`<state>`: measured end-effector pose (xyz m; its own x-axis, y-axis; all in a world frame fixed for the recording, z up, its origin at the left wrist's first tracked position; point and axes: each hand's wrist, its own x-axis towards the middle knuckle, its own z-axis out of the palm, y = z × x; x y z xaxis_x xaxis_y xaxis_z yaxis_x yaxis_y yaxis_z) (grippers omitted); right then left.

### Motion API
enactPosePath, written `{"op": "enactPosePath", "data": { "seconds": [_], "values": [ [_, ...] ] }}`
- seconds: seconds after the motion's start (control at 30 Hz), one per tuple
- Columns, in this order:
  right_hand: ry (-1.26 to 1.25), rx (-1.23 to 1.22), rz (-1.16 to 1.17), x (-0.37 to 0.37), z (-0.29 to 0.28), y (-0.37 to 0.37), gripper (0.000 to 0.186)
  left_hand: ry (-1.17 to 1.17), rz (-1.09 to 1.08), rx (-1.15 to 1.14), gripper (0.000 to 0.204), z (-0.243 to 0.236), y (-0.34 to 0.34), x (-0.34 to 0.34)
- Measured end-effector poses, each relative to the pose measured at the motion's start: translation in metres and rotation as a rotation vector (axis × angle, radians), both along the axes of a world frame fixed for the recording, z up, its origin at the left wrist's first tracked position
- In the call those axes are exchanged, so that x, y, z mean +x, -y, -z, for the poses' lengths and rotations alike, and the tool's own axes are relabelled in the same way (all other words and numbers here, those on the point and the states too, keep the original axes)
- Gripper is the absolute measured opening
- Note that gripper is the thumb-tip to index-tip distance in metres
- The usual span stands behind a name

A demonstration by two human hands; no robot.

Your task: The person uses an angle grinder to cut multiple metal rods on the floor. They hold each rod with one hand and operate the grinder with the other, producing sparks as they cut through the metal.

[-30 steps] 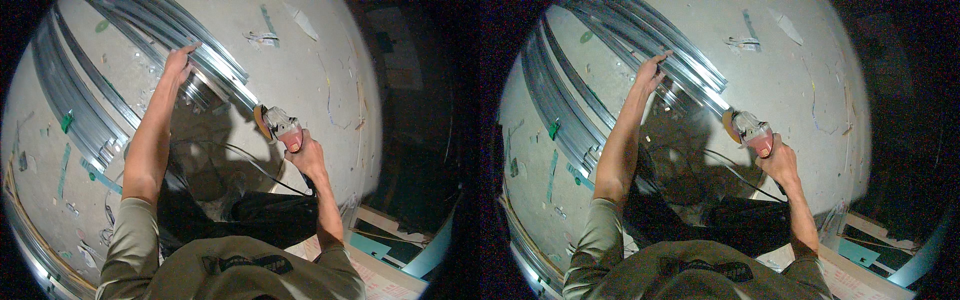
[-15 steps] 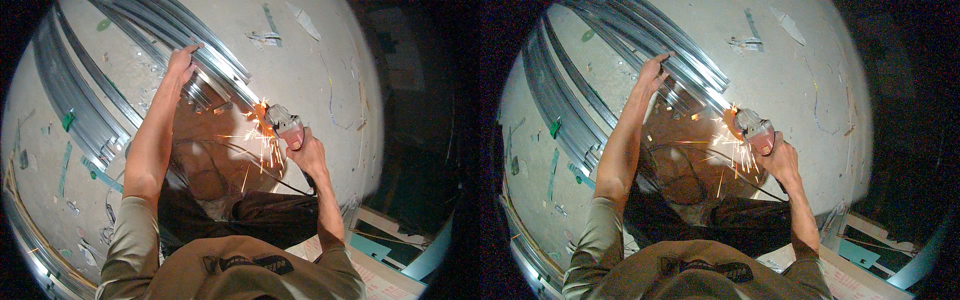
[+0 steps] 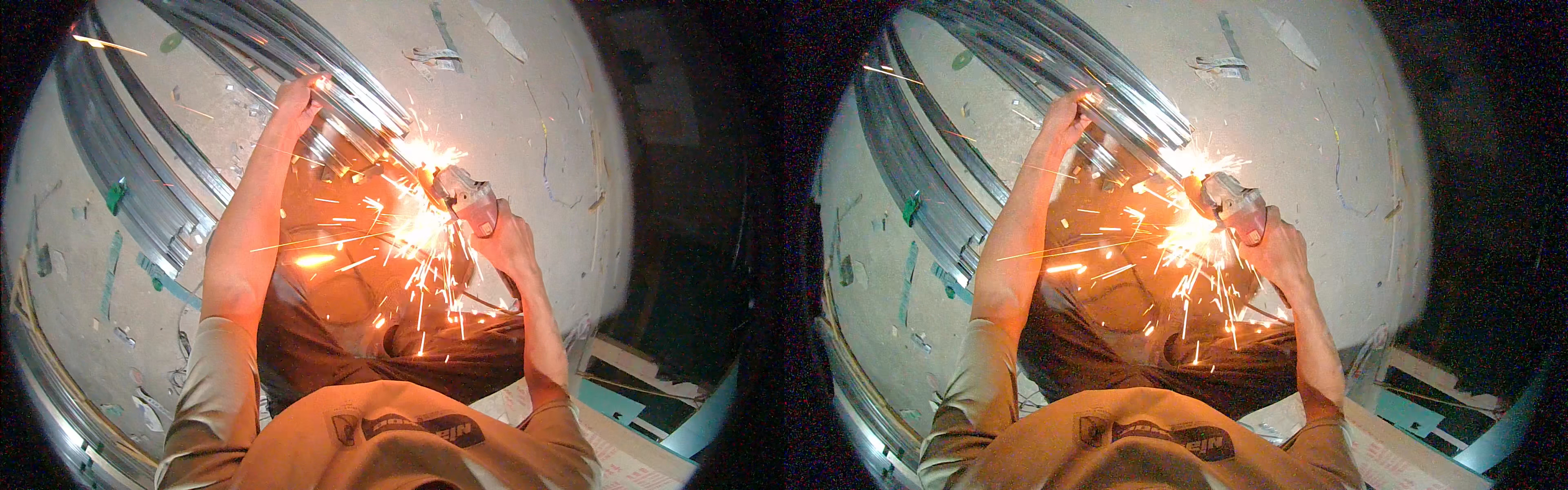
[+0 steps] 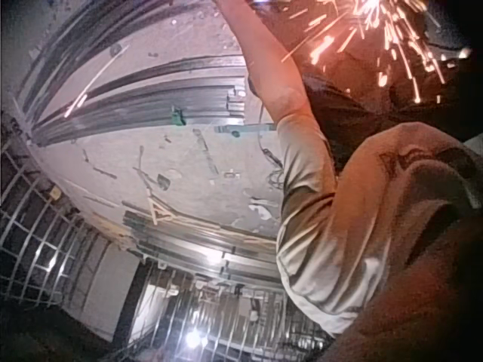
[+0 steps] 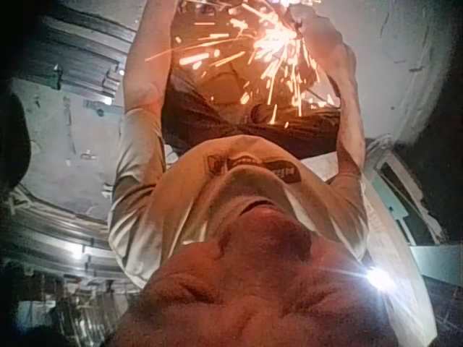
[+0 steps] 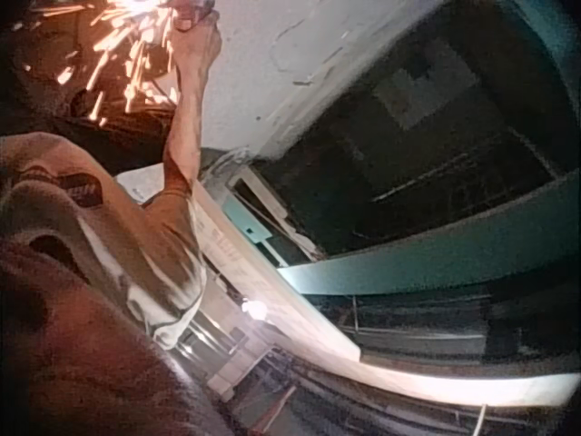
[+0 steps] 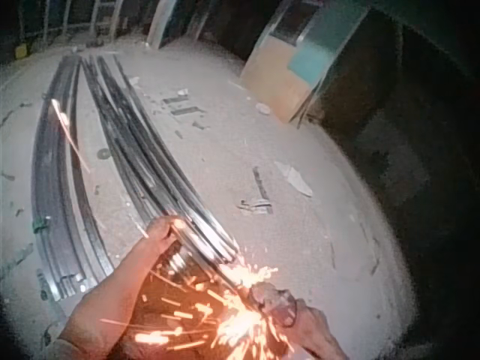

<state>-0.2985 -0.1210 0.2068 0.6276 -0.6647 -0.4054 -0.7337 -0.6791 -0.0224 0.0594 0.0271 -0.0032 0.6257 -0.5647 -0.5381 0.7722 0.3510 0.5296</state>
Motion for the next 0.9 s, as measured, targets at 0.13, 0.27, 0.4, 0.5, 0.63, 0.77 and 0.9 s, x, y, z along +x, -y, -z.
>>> {"op": "enactPosePath", "data": {
  "seconds": [0.13, 0.27, 0.4, 0.5, 0.63, 0.77, 0.9],
  "values": [
    [0.025, -0.045, -0.103, -0.001, 0.001, 0.001, 0.051, 0.033, 0.012, -0.042, 0.025, 0.002, -0.004, 0.002],
    [-0.002, -0.031, -0.067, -0.001, 0.002, 0.005, 0.055, 0.048, 0.001, -0.098, 0.024, 0.003, -0.007, 0.001],
    [0.011, -0.013, -0.058, -0.001, 0.001, 0.005, 0.058, -0.013, -0.065, -0.171, 0.027, 0.001, -0.008, -0.002],
    [0.028, -0.009, -0.065, -0.001, 0.002, 0.006, 0.058, 0.071, -0.016, -0.071, 0.031, -0.003, -0.011, -0.003],
    [0.002, -0.045, -0.077, -0.002, 0.007, 0.009, 0.06, 0.032, -0.063, -0.076, 0.03, -0.006, -0.011, -0.003],
    [-0.016, -0.038, -0.067, -0.002, 0.01, 0.011, 0.063, 0.036, -0.05, -0.073, 0.03, -0.006, -0.009, -0.003],
    [-0.033, -0.035, -0.065, 0.0, 0.01, 0.011, 0.063, 0.059, -0.109, -0.094, 0.027, -0.007, -0.009, -0.007]
  ]
}}
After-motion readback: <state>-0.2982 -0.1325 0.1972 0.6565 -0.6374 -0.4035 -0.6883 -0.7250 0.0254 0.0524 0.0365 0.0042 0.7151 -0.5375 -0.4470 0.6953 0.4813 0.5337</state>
